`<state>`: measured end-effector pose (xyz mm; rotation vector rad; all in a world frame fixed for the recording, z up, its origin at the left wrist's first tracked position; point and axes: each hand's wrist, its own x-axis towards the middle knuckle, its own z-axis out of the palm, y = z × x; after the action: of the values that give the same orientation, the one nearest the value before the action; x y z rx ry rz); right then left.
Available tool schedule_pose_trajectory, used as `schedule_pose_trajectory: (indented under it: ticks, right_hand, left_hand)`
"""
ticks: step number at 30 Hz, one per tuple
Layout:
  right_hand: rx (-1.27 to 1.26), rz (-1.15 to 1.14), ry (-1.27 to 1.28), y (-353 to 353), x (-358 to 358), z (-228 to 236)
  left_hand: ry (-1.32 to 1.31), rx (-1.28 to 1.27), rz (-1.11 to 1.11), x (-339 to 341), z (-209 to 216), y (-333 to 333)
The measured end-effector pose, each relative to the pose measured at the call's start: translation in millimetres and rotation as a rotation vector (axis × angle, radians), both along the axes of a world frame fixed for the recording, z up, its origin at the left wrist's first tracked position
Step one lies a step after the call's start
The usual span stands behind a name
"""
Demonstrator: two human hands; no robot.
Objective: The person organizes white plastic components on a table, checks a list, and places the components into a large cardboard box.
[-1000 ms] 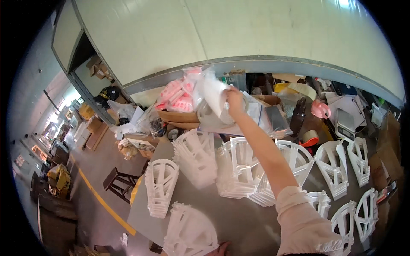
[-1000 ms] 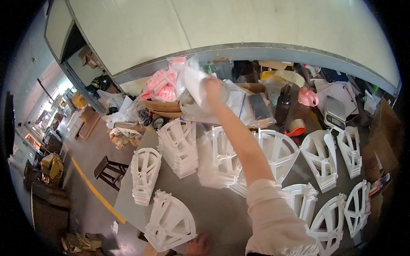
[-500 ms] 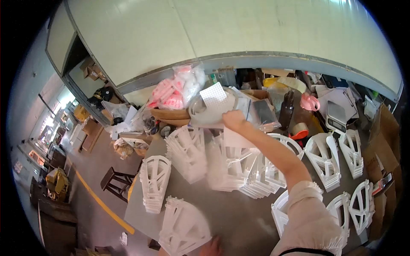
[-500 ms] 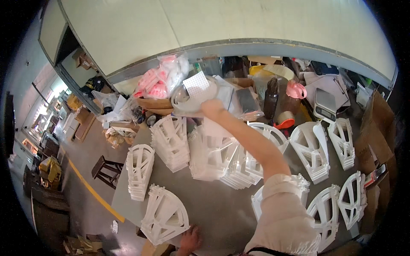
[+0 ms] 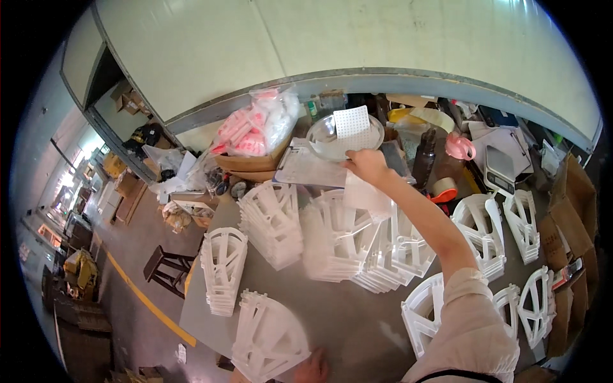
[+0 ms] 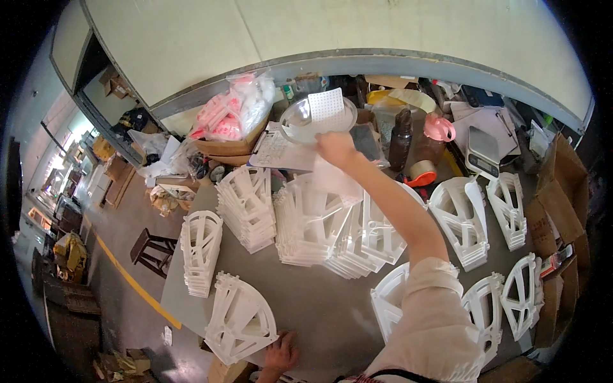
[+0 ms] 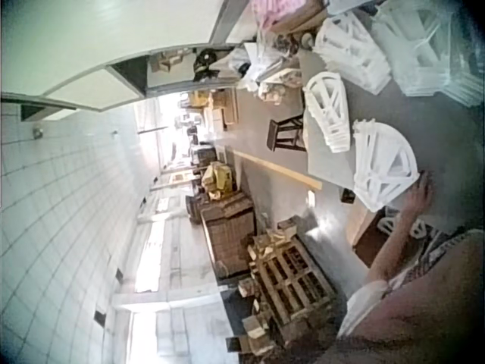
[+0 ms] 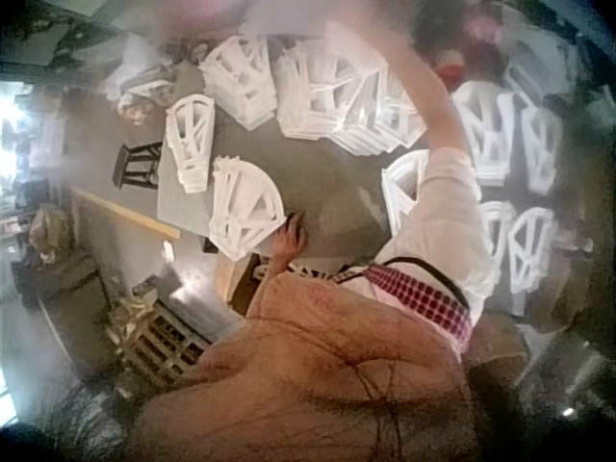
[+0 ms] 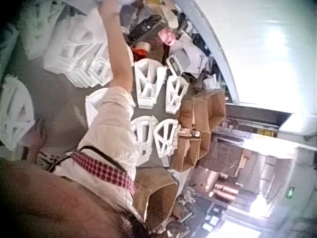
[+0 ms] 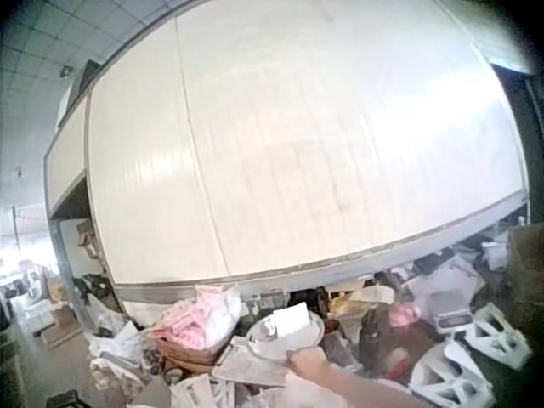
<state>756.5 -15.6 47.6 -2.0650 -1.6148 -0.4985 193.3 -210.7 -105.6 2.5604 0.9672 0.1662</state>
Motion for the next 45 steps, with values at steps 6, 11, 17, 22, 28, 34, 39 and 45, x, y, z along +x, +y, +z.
schedule_pose_trajectory:
  ticks: [6, 11, 17, 22, 28, 34, 39, 45]
  right_hand:
    - [-0.051, 0.316, 0.402, -63.5, -95.0, 24.8]
    - [-0.221, 0.476, 0.664, -118.0, -126.8, 17.9]
    - [-0.240, 0.453, 0.913, -189.4, -138.3, 56.5]
    - [-0.444, 0.343, 1.141, -251.7, -162.4, 89.8]
    - [-0.479, 0.210, 1.213, -291.9, -250.0, 100.1]
    - [-0.444, 0.234, 1.469, -294.6, -335.8, 28.7]
    - [-0.260, 0.225, 1.513, -288.8, -399.0, -12.4]
    - [-0.106, 0.280, 1.520, -313.9, -416.0, -11.3]
  left_hand:
    - [0.014, 0.070, -0.009, -5.5, 6.0, -5.6]
    - [-0.065, 0.005, -0.002, -9.4, -13.6, -1.8]
    - [0.069, 0.018, -0.072, -12.8, 6.9, -0.2]
    - [0.028, -0.068, -0.080, -21.9, -5.0, 3.5]
    - [0.016, -0.205, -0.081, -14.7, 7.5, 15.8]
    - [-0.217, -0.393, -0.124, -20.1, -15.3, 19.9]
    - [-0.522, -0.912, -0.250, -6.1, 57.8, -2.4]
    - [-0.696, -1.101, 0.176, -7.1, 20.2, -24.4]
